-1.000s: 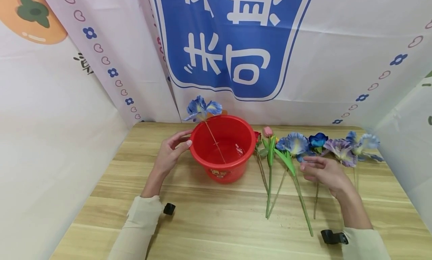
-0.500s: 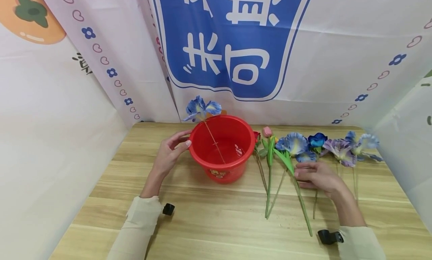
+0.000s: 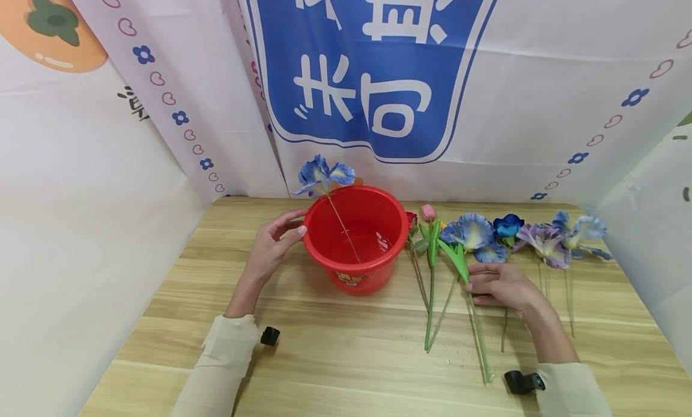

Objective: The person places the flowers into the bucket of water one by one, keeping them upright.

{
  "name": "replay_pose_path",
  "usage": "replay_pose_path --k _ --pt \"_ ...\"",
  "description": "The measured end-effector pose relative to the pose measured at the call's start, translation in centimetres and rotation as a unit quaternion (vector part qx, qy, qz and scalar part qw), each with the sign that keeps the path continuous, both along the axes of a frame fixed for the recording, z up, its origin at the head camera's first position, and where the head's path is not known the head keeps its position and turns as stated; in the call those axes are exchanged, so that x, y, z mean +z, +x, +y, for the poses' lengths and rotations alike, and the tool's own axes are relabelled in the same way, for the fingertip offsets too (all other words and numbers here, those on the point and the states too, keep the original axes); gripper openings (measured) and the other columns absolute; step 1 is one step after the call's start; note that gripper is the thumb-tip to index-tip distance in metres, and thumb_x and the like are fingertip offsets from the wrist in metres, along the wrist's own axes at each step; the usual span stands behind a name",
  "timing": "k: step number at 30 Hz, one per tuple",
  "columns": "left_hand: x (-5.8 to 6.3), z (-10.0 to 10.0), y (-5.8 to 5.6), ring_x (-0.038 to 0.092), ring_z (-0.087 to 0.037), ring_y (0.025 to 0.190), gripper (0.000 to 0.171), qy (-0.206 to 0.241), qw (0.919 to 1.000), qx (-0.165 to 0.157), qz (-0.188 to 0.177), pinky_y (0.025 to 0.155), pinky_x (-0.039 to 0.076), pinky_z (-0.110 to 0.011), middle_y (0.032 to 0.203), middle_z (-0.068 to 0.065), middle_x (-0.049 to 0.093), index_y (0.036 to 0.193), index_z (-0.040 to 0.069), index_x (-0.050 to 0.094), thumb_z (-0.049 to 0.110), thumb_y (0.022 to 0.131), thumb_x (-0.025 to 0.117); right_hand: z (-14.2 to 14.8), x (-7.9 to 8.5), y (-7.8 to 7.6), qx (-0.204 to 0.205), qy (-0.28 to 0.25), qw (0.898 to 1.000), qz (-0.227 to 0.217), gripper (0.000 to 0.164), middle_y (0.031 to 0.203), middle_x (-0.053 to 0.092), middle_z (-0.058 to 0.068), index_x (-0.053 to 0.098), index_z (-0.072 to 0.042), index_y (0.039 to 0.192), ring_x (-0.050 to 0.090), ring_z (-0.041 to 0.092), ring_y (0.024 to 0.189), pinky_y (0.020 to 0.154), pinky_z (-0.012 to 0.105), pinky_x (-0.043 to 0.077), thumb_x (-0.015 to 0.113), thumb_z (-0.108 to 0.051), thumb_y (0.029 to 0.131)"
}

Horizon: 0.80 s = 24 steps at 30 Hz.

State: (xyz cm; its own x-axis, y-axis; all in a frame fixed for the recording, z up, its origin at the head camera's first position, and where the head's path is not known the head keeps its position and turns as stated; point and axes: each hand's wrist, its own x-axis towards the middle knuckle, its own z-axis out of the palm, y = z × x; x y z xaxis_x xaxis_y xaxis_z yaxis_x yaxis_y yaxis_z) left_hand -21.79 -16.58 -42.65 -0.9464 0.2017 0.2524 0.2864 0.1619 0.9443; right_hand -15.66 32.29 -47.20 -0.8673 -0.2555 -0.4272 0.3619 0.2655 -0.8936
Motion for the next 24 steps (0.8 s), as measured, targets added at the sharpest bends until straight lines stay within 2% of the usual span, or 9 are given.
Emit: replay_pose_path --k 4,8,13,17,24 --pt "0.1 0.0 0.0 0.064 -0.039 0.131 0.041 0.000 1.0000 0.000 0.001 0.092 0.065 -0.029 0.145 -0.020 0.067 0.142 0.002 0.067 0.014 0.103 0.070 -0.1 0.4 0.1 0.003 0.010 1.000 0.009 0.072 0.133 0.072 0.014 0.026 0.018 0.159 0.075 0.009 0.103 0.091 0.034 0.067 0.067 -0.006 0.105" --pt "0.1 0.0 0.1 0.064 -0.040 0.130 0.041 0.002 1.0000 0.001 0.001 0.090 0.065 -0.027 0.144 -0.021 0.067 0.142 0.002 0.067 0.013 0.103 0.070 -0.1 0.8 0.3 0.003 0.017 1.000 0.021 0.072 0.137 0.070 0.019 0.027 0.016 0.160 0.074 0.008 0.105 0.091 0.034 0.067 0.068 -0.006 0.104" --pt "0.1 0.1 0.1 0.064 -0.041 0.130 0.041 0.003 1.0000 0.001 0.001 0.087 0.063 -0.020 0.144 -0.021 0.067 0.142 0.001 0.067 0.013 0.103 0.069 -0.2 1.2 0.5 0.001 0.013 0.999 0.035 0.072 0.127 0.072 0.007 0.030 0.015 0.159 0.075 0.010 0.103 0.087 0.034 0.067 0.070 -0.008 0.104" --pt "0.1 0.0 0.1 0.064 -0.040 0.130 0.041 0.003 1.0000 -0.001 0.002 0.087 0.063 -0.020 0.145 -0.022 0.067 0.142 0.001 0.067 0.012 0.103 0.068 -0.2 1.5 0.5 -0.008 0.008 0.998 0.056 0.069 0.120 0.073 -0.002 0.033 0.015 0.157 0.075 0.010 0.102 0.087 0.033 0.067 0.069 -0.009 0.104" --pt "0.1 0.0 0.2 0.064 -0.040 0.129 0.040 0.004 1.0000 -0.001 0.003 0.087 0.063 -0.021 0.144 -0.021 0.067 0.142 0.001 0.067 0.012 0.103 0.069 -0.4 2.3 0.6 -0.036 0.019 0.996 0.084 0.070 0.118 0.071 -0.011 0.034 0.011 0.159 0.075 0.007 0.103 0.089 0.032 0.067 0.071 -0.014 0.104"
